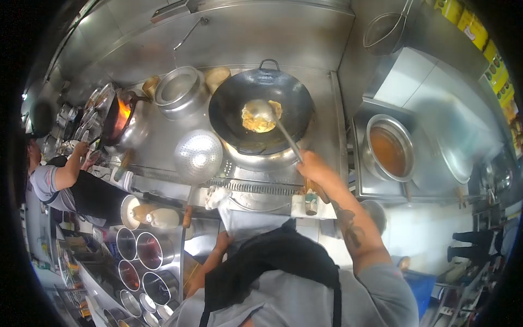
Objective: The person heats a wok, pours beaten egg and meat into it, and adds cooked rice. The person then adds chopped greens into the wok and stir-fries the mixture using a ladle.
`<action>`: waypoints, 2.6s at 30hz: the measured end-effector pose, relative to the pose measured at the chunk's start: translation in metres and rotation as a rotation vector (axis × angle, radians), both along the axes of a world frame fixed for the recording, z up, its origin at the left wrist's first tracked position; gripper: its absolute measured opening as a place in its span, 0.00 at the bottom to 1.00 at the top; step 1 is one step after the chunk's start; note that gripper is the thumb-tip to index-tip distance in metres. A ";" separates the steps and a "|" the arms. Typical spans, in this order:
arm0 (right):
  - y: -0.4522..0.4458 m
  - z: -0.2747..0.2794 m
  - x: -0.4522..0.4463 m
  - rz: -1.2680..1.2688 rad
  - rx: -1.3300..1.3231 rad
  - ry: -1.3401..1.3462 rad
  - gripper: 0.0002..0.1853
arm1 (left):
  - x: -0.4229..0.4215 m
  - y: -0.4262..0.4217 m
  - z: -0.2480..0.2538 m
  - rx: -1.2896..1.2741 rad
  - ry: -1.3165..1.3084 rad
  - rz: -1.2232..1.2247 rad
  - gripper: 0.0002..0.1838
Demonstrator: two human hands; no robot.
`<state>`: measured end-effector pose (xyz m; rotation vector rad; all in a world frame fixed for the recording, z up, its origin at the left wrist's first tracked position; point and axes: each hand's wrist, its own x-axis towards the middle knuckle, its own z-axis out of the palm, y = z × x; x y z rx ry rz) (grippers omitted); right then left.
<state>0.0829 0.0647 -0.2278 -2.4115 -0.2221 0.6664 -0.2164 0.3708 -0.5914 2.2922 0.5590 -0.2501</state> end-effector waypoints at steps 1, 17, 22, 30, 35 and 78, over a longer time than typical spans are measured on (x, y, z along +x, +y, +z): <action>-0.003 -0.008 0.009 0.008 -0.037 -0.123 0.20 | -0.003 -0.001 0.002 0.012 -0.012 -0.005 0.19; -0.030 -0.062 0.031 0.003 0.443 0.200 0.13 | 0.052 -0.023 0.166 0.357 -0.537 0.061 0.31; 0.010 -0.065 0.026 -0.004 -0.046 -0.214 0.14 | 0.098 0.001 0.201 0.491 -0.411 0.048 0.38; 0.017 -0.052 0.004 0.031 0.232 -0.004 0.16 | 0.135 0.044 0.169 0.533 -0.067 -0.108 0.46; 0.050 -0.094 0.008 -0.063 -0.282 -0.321 0.19 | 0.148 0.048 0.148 0.457 -0.050 -0.106 0.41; 0.042 -0.071 -0.005 -0.122 0.435 0.065 0.14 | 0.267 -0.042 0.238 -1.569 0.037 0.416 0.31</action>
